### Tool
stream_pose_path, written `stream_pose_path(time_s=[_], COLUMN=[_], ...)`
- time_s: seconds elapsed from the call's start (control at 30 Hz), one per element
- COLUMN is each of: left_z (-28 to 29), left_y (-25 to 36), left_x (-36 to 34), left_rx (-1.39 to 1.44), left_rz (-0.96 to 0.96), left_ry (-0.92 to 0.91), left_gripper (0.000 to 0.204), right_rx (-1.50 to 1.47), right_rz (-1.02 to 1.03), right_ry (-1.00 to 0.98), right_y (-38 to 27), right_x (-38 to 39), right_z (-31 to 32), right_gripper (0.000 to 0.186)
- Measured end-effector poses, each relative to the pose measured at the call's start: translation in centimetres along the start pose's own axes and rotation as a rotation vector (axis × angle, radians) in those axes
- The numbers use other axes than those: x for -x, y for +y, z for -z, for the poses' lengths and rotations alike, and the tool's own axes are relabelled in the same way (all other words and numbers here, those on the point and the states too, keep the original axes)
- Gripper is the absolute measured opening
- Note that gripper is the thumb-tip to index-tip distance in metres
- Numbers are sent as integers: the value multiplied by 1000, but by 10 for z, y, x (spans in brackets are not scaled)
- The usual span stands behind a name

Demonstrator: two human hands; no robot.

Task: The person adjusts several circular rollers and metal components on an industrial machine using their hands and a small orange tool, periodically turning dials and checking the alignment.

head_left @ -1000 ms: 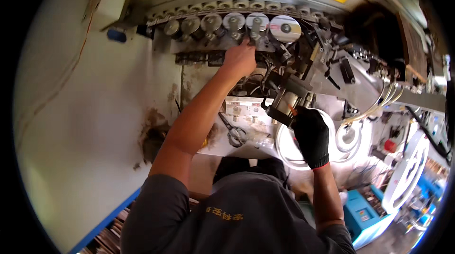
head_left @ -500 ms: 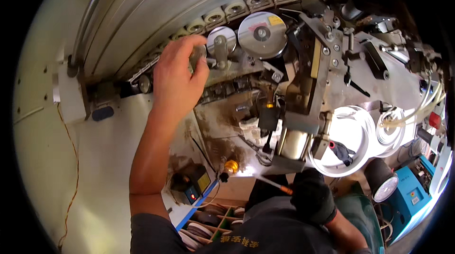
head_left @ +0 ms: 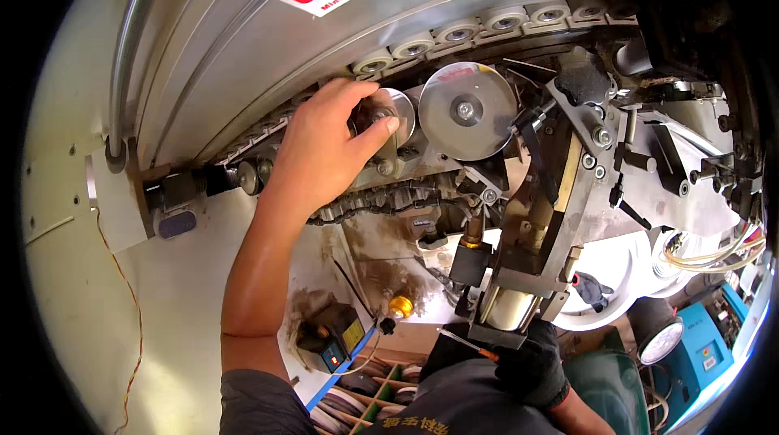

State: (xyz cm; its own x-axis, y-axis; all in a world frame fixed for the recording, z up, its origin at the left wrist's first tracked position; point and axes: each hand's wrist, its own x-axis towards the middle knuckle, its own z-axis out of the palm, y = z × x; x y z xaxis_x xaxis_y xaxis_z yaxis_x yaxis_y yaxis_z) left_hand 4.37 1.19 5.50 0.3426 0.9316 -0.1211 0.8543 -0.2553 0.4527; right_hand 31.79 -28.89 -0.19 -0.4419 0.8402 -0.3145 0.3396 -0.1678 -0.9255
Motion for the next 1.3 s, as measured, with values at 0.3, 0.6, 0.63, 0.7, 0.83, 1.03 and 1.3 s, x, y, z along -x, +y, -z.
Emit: stream_pose_path(time_s=[0.3, 0.6, 0.63, 0.7, 0.83, 1.03, 1.3], left_z=[-4, -8, -11, -15, -23, -19, -16], left_y=[-23, -24, -23, -24, -11, -6, 4], left_x=[-7, 3, 0, 0, -4, 3, 6], left_rx=[66, 32, 40, 155, 189, -54, -118], left_rz=[-159, -6, -16, -7, -180, -224, -166], left_ry=[-104, 31, 29, 63, 106, 86, 7], left_gripper=[41, 33, 33, 33, 34, 30, 41], right_rx=[16, 78, 47, 4, -45, 84, 82], right_rz=[122, 136, 102, 78, -2, 67, 5], right_ry=[-25, -53, -30, -21, 9, 100, 217], right_y=[-17, -29, -31, -31, -41, -20, -34], right_x=[-11, -18, -17, -18, -13, 8, 53], right_z=[15, 31, 30, 26, 30, 13, -3], right_gripper=[33, 41, 43, 45, 52, 43, 32])
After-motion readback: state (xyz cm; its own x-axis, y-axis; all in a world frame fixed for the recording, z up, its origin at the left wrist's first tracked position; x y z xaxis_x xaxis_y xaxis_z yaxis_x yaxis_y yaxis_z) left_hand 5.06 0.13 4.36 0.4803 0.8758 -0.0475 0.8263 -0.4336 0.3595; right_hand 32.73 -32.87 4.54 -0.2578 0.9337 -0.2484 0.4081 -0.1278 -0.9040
